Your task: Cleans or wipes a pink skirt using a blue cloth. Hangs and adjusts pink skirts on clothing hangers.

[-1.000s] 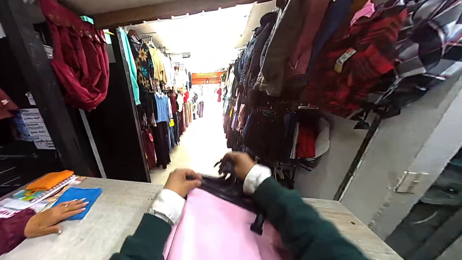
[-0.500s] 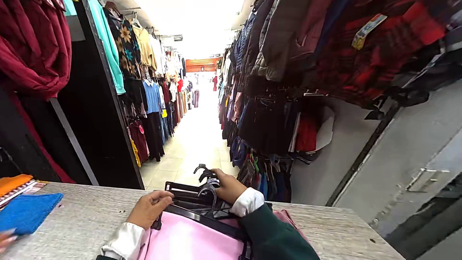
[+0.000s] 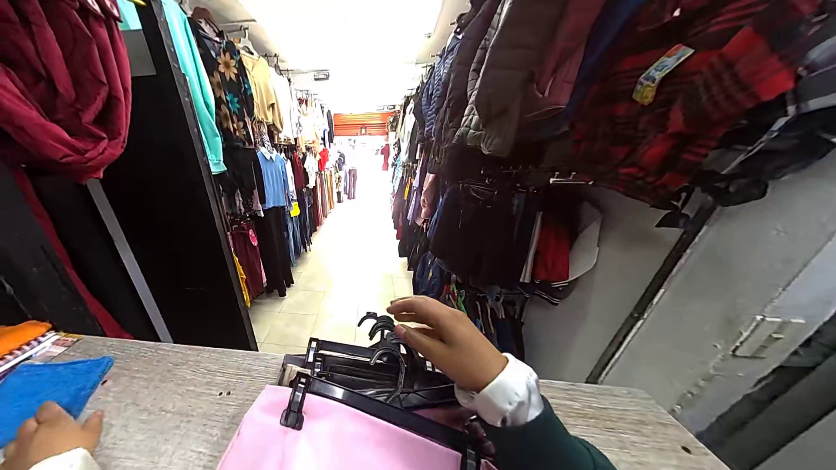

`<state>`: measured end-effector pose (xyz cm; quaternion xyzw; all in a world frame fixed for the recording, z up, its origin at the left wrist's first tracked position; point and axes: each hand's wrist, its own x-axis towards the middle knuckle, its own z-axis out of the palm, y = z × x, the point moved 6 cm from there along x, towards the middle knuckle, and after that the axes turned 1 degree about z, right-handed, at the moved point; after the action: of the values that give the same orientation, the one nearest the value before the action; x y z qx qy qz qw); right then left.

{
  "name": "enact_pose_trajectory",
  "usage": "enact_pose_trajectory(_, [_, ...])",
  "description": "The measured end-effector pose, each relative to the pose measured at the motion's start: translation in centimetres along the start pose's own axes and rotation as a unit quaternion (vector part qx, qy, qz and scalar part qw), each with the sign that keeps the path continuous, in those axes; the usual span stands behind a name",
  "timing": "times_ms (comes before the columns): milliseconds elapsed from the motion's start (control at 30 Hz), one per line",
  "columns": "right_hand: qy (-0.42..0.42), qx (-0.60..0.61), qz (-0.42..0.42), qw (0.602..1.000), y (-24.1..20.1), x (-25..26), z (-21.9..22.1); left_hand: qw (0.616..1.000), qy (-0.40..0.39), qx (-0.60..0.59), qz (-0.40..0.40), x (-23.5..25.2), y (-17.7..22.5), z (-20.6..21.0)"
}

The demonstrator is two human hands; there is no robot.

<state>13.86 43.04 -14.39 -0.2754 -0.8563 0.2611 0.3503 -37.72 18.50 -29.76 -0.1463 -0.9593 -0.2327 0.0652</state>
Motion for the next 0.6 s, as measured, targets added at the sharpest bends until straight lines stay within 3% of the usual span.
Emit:
enact_pose_trajectory(167, [0.007,0.013,-0.034,0.999,-0.5,-0.3,0.9,0.996,-0.064,0.030,0.050,1.8,0.7,0.8])
enact_pose_trajectory(233, [0.023,0.021,-0.047,0.998,-0.9,-0.8,0.8,0.994,-0.058,-0.053,0.074,2.3,1.2,1.4])
enact_pose_trajectory(300, [0.030,0.047,-0.051,0.997,-1.6,-1.3,0.6,0.969,-0.022,-0.218,0.111,1.4,3.0,-0.4])
enact_pose_trajectory(367, [0.015,0.110,-0.044,0.993,-2.9,-1.7,0.8,0.917,-0.002,-0.373,0.141,-2.1,6.8,-4.8])
enact_pose_trajectory(467, [-0.034,0.234,0.001,0.972,-5.6,-2.9,1.8,0.821,-0.057,-0.518,0.235,-9.8,13.3,-11.1])
enact_pose_trajectory(533, [-0.053,0.306,0.047,0.949,-7.1,-3.5,2.6,0.751,-0.087,-0.539,0.372,-16.3,18.6,-15.5])
enact_pose_trajectory(600, [-0.067,0.431,0.104,0.894,-7.6,-4.2,3.5,0.678,-0.108,-0.480,0.546,-23.1,23.5,-19.0])
